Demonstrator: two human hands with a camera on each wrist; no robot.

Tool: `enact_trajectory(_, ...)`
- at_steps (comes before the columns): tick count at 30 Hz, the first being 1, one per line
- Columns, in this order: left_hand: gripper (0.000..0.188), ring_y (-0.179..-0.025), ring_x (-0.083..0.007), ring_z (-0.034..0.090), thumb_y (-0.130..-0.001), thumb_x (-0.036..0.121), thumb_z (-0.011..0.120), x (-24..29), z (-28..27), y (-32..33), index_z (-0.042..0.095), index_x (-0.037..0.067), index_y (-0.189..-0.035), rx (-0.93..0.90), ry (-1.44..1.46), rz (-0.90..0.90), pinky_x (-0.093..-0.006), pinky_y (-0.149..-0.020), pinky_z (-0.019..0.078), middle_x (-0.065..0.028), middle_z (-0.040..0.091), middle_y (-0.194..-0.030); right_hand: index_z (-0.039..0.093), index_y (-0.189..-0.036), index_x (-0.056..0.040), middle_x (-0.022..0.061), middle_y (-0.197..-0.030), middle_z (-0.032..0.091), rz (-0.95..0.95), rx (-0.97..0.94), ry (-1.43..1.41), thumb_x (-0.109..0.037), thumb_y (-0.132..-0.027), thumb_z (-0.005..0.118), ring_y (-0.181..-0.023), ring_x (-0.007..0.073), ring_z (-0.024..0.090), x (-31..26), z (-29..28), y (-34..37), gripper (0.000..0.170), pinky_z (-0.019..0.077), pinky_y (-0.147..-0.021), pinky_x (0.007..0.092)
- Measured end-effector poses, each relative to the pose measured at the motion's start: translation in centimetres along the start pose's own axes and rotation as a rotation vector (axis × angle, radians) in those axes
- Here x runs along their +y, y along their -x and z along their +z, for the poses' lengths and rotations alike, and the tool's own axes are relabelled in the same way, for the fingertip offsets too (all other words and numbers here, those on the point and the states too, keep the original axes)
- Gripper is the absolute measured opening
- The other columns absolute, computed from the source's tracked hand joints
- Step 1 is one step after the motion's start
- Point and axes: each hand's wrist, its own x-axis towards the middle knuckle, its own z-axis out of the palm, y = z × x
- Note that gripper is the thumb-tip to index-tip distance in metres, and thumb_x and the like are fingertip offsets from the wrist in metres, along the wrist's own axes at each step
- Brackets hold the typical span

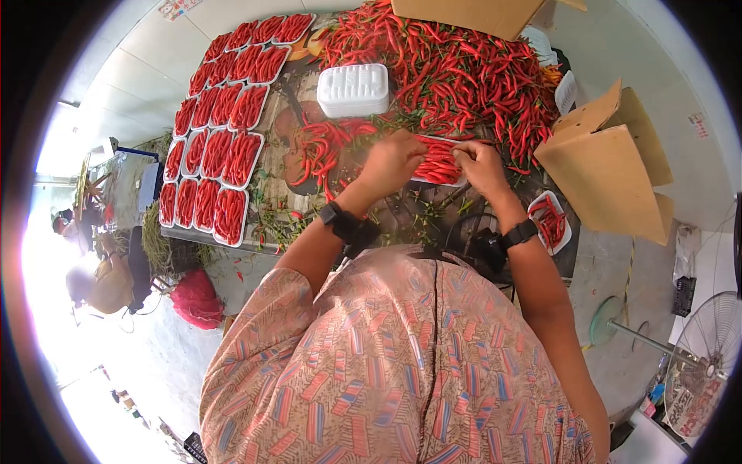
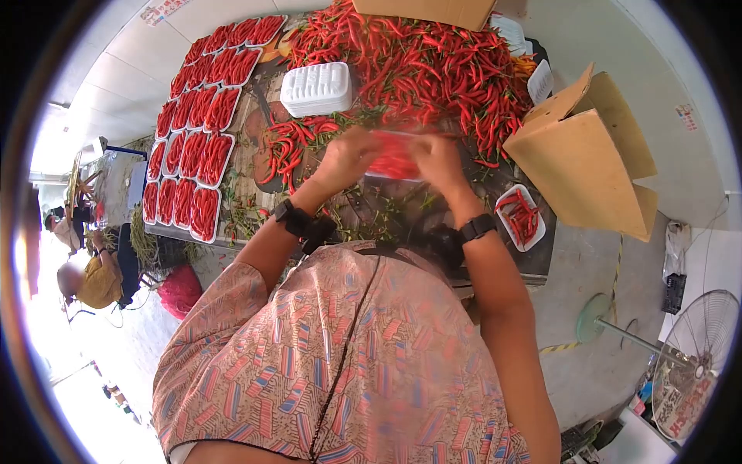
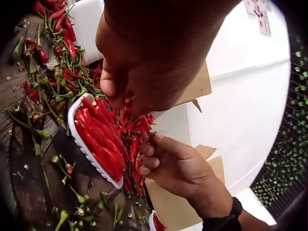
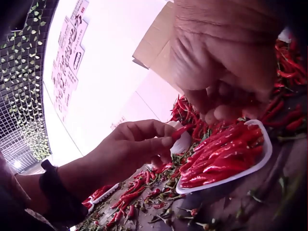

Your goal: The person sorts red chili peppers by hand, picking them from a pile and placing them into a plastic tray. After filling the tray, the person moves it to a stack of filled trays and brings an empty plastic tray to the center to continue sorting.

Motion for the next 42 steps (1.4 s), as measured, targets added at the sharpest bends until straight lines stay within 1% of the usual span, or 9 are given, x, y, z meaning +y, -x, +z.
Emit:
enact_trajectory(3, 0.009, -0.078, -0.0308, 0.061, -0.075, 0.009, 0.063, -0.6, 0.8, 0.2, 0.067, 0.008, -0.083, -0.012, -0.068, 0.018, -0.0395, -0.067, 0.0490, -0.0105, 0.060, -0.081, 0.068, -0.098, -0.0042, 0.0162, -0.092, 0.068, 0.007, 0.030, 0.056, -0.024, -0.082, 0.063, -0.089, 0.0303, 0.066, 0.8, -0.6, 0.2, 0.026, 0.0499, -0.077, 0.0367)
enact_trajectory(9, 0.007, -0.076, -0.0298, 0.061, -0.075, 0.012, 0.061, -1.0, 1.7, 0.2, 0.067, 0.010, -0.078, -0.032, -0.164, 0.021, -0.0400, -0.068, 0.0483, -0.0092, 0.060, -0.079, 0.068, -0.094, -0.0064, 0.0172, -0.089, 0.067, -0.050, 0.055, 0.192, -0.022, -0.080, 0.063, -0.086, 0.0345, 0.064, 1.0, -0.4, 0.8, 0.022, 0.0501, -0.075, 0.0402)
enact_trajectory(14, 0.007, -0.075, -0.0304, 0.061, -0.076, 0.014, 0.060, -1.9, 2.2, 0.2, 0.066, 0.011, -0.074, -0.048, -0.215, 0.082, -0.0411, -0.069, 0.0479, -0.0093, 0.059, -0.077, 0.067, -0.091, -0.0072, 0.0159, -0.087, 0.067, -0.092, 0.067, 0.219, -0.019, -0.078, 0.065, -0.085, 0.0345, 0.064, 0.2, 0.0, 1.2, 0.018, 0.0501, -0.074, 0.0414)
enact_trajectory(22, 0.004, -0.074, -0.0305, 0.061, -0.075, 0.014, 0.060, -1.0, 1.9, -0.3, 0.062, 0.011, -0.074, -0.123, -0.202, -0.024, -0.0430, -0.065, 0.0477, -0.0091, 0.059, -0.076, 0.064, -0.084, -0.0069, 0.0163, -0.084, 0.064, -0.282, 0.082, 0.300, -0.013, -0.074, 0.063, -0.081, 0.0363, 0.062, -0.4, 1.0, 1.1, 0.012, 0.0488, -0.070, 0.0446)
enact_trajectory(24, 0.004, -0.074, -0.0306, 0.061, -0.075, 0.014, 0.060, -1.2, 2.1, -0.3, 0.062, 0.011, -0.074, -0.125, -0.205, -0.011, -0.0429, -0.065, 0.0478, -0.0091, 0.059, -0.076, 0.067, -0.087, -0.0077, 0.0122, -0.078, 0.063, -0.395, 0.103, 0.389, -0.011, -0.074, 0.067, -0.072, 0.0299, 0.063, 0.2, 1.5, 0.8, 0.013, 0.0490, -0.064, 0.0385)
enact_trajectory(35, 0.006, -0.078, -0.0313, 0.061, -0.072, 0.013, 0.062, -1.9, 1.6, -0.4, 0.062, 0.010, -0.078, -0.191, -0.231, 0.111, -0.0428, -0.064, 0.0487, -0.0097, 0.059, -0.079, 0.067, -0.083, -0.0082, 0.0113, -0.081, 0.063, -0.395, 0.069, 0.511, -0.012, -0.076, 0.064, -0.073, 0.0321, 0.062, 0.2, 1.9, 0.5, 0.008, 0.0487, -0.064, 0.0414)
enact_trajectory(37, 0.009, -0.079, -0.0315, 0.060, -0.072, 0.014, 0.063, -1.3, 0.8, -0.2, 0.063, 0.009, -0.080, -0.133, -0.196, -0.016, -0.0431, -0.066, 0.0491, -0.0104, 0.059, -0.081, 0.067, -0.083, -0.0080, 0.0114, -0.081, 0.063, -0.389, 0.072, 0.517, -0.012, -0.076, 0.064, -0.073, 0.0323, 0.062, 0.1, 2.0, 0.6, 0.008, 0.0487, -0.064, 0.0416)
enact_trajectory(40, 0.010, -0.074, -0.0306, 0.062, -0.074, 0.013, 0.061, -1.1, 0.0, 0.2, 0.065, 0.010, -0.083, -0.158, -0.271, -0.031, -0.0401, -0.065, 0.0514, -0.0096, 0.061, -0.082, 0.067, -0.083, -0.0076, 0.0115, -0.081, 0.063, -0.388, 0.087, 0.517, -0.012, -0.077, 0.063, -0.072, 0.0326, 0.062, -0.2, 2.2, 0.6, 0.008, 0.0488, -0.064, 0.0421)
enact_trajectory(42, 0.009, -0.073, -0.0307, 0.061, -0.074, 0.012, 0.061, -1.1, 0.0, 0.3, 0.065, 0.010, -0.082, -0.150, -0.283, -0.019, -0.0402, -0.064, 0.0511, -0.0098, 0.060, -0.080, 0.061, -0.068, -0.0089, 0.0149, -0.075, 0.059, -0.411, 0.118, 0.454, -0.018, -0.076, 0.056, -0.071, 0.0361, 0.058, -0.3, 2.4, 0.6, 0.014, 0.0455, -0.063, 0.0485)
